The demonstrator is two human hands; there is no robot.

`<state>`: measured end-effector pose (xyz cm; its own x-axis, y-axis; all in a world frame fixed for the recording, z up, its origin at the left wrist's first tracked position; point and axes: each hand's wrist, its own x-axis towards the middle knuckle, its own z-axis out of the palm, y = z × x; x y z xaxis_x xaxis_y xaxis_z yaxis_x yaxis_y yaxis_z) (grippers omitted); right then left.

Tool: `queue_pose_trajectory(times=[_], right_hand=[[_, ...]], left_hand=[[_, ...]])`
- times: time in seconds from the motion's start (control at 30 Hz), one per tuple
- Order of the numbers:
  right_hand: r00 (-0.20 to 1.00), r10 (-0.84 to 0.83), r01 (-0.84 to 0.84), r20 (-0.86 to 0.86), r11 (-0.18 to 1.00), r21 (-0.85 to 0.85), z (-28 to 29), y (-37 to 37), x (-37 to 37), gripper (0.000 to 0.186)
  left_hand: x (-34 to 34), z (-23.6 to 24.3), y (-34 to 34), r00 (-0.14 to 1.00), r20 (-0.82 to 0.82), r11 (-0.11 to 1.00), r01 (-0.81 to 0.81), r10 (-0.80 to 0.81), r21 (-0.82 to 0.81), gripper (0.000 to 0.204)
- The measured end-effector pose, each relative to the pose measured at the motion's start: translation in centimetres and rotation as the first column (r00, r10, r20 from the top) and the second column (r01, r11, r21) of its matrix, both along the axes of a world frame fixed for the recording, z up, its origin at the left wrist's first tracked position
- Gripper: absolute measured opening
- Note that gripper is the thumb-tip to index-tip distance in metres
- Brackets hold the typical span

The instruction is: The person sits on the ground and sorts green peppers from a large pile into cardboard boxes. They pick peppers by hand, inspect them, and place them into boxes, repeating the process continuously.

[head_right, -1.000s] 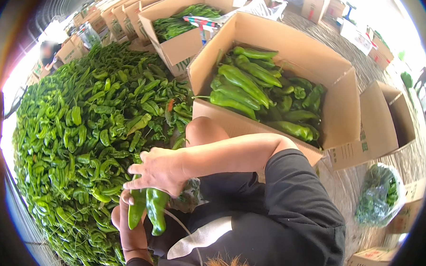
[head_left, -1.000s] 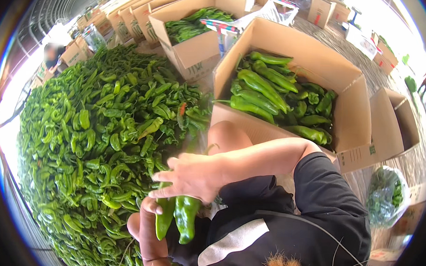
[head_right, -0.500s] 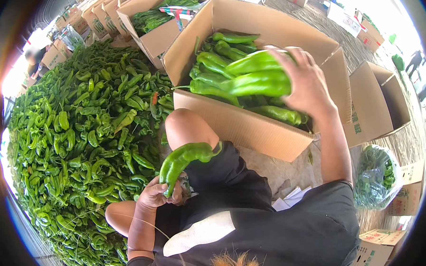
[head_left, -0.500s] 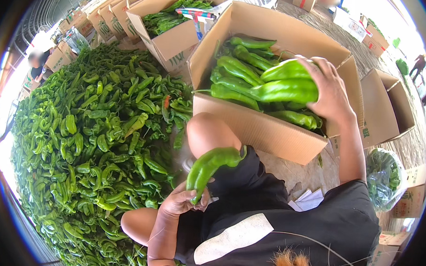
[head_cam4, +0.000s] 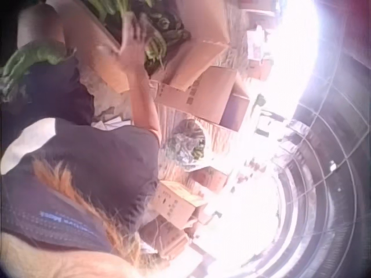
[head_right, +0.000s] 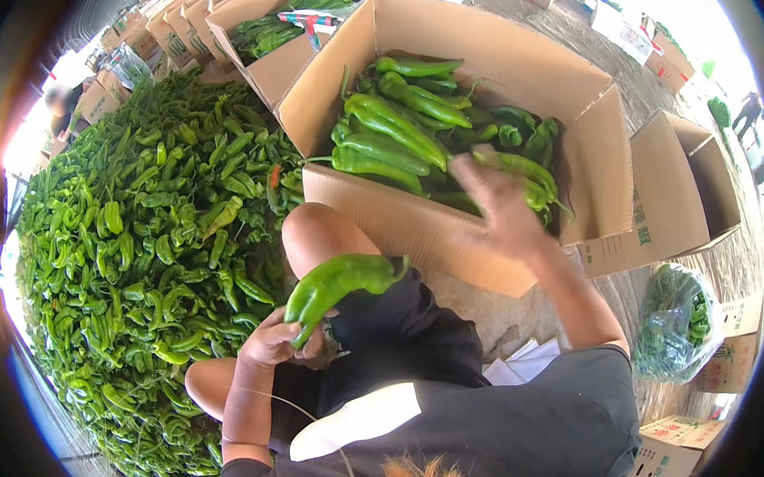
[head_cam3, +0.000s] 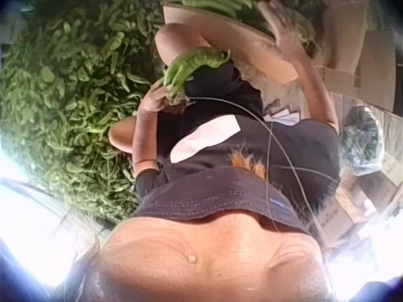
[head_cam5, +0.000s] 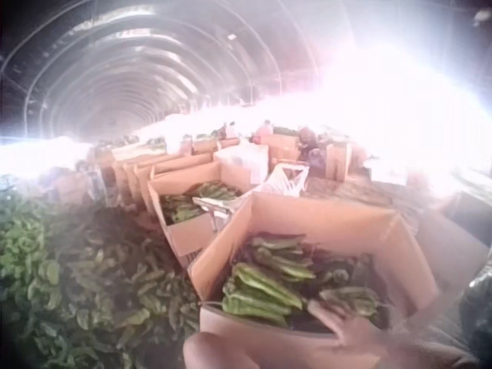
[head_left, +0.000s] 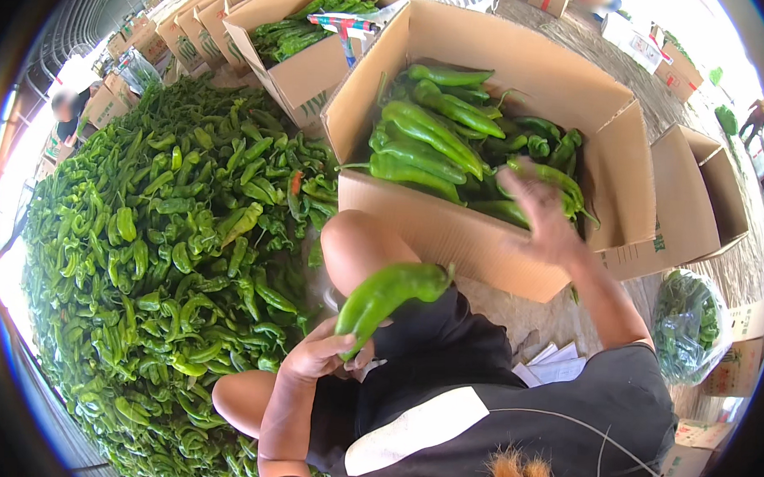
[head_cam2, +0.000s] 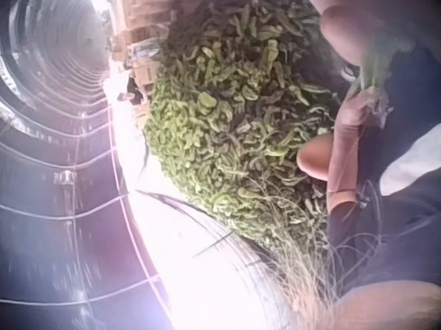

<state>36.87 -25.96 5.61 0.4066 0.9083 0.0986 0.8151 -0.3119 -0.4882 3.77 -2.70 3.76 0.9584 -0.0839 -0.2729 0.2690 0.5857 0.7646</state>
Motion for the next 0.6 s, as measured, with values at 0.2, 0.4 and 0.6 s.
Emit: queue_pose_trajectory(times=[0.2, 0.4, 0.6], right_hand=[[0.810, 0.555, -0.546, -0.192, 0.832, 0.098, 3.3, 3.8, -6.9, 0.071], [0.892, -0.178, 0.114, 0.416, 0.978, 0.173, 5.7, 0.9, 6.2, 0.063], [0.907, -0.408, 0.414, 0.100, 0.909, -0.049, -8.3, -5.1, 18.8, 0.062]], left_hand=[[3.6, 1.8, -1.9, 0.981, 0.117, 0.961, 0.124, -0.156, 0.245, 0.041], [-0.5, -1.0, 0.5, 0.936, -0.037, 0.817, -0.285, 0.349, 0.501, 0.020], [-5.6, -3.1, 0.8, 0.858, -0.114, 0.837, -0.448, 0.502, 0.315, 0.027]])
